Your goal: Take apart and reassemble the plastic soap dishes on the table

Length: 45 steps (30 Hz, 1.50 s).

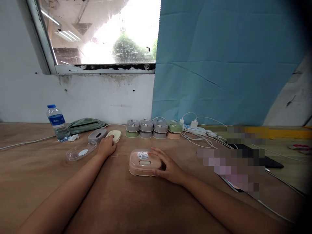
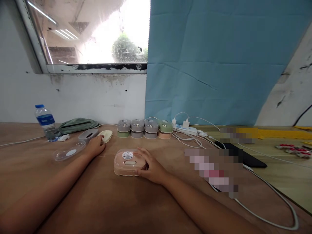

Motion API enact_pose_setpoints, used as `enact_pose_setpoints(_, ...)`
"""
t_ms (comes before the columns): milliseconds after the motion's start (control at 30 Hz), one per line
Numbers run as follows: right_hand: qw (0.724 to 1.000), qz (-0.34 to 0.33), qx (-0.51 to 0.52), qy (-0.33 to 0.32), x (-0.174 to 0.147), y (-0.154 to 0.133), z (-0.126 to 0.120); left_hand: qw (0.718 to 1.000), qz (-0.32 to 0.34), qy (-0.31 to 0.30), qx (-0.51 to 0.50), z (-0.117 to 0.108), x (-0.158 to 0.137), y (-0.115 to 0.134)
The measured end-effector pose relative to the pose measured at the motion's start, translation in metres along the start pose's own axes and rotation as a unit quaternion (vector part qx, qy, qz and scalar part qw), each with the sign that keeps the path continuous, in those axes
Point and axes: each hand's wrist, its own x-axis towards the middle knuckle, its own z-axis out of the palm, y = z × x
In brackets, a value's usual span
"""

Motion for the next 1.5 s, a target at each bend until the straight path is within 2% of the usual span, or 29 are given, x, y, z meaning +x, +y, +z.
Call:
enact_pose_setpoints(100, 1.000, -0.001, -0.001, -0.002, 0.000, -0.001, 0.000, 1.000, 0.003, -0.006, 0.024, -0.018, -0.027, 0.005)
enact_pose_setpoints(300, 1.000, -0.016, -0.011, -0.020, 0.004, 0.002, -0.003, 0.993, 0.086, -0.019, 0.078, -0.057, -0.086, -0.004)
enact_pose_setpoints(433, 0.999, -0.007, -0.044, -0.031, 0.009, -0.001, -0.006, 0.993, 0.086, -0.017, 0.079, -0.071, -0.104, -0.016)
enact_pose_setpoints(500, 0.998, -0.011, -0.062, -0.028, 0.013, -0.005, -0.007, 0.994, 0.087, -0.002, 0.061, -0.076, -0.105, -0.012)
enact_pose_setpoints(567, 0.996, -0.031, -0.075, -0.021, 0.017, -0.009, -0.008, 0.994, 0.108, 0.012, 0.025, -0.081, -0.103, 0.002)
enact_pose_setpoints(633, 0.995, -0.049, -0.086, -0.016, 0.020, -0.012, -0.009, 0.987, 0.158, 0.006, -0.025, -0.086, -0.100, 0.024)
enact_pose_setpoints(767, 0.993, -0.052, -0.107, -0.017, 0.020, -0.014, -0.009, 0.952, 0.284, -0.071, -0.093, -0.093, -0.098, 0.073)
enact_pose_setpoints(867, 0.995, -0.040, -0.092, -0.021, 0.018, -0.010, -0.010, 0.942, 0.310, -0.098, -0.078, -0.092, -0.096, 0.097)
enact_pose_setpoints(967, 0.997, -0.021, -0.066, -0.033, 0.014, -0.004, -0.012, 0.943, 0.311, -0.103, -0.059, -0.088, -0.090, 0.102)
enact_pose_setpoints(1067, 0.995, -0.021, -0.061, -0.079, 0.010, 0.002, -0.016, 0.935, 0.320, -0.134, -0.076, -0.082, -0.078, 0.092)
enact_pose_setpoints(1167, 0.991, -0.029, -0.055, -0.119, 0.007, 0.005, -0.018, 0.948, 0.267, -0.133, -0.111, -0.075, -0.070, 0.074)
enact_pose_setpoints(1267, 0.995, -0.018, -0.047, -0.088, 0.006, 0.003, -0.014, 0.973, 0.140, -0.114, -0.146, -0.071, -0.076, 0.064)
enact_pose_setpoints(1333, 0.998, 0.000, -0.043, -0.056, 0.006, -0.004, -0.007, 0.968, 0.086, -0.149, -0.184, -0.071, -0.089, 0.064)
enact_pose_setpoints(1400, 0.999, 0.014, -0.033, -0.041, 0.005, -0.013, 0.002, 0.957, 0.081, -0.174, -0.217, -0.073, -0.104, 0.070)
enact_pose_setpoints(1500, 0.999, 0.018, -0.012, -0.036, 0.001, -0.028, 0.014, 0.955, 0.100, -0.158, -0.229, -0.074, -0.119, 0.079)
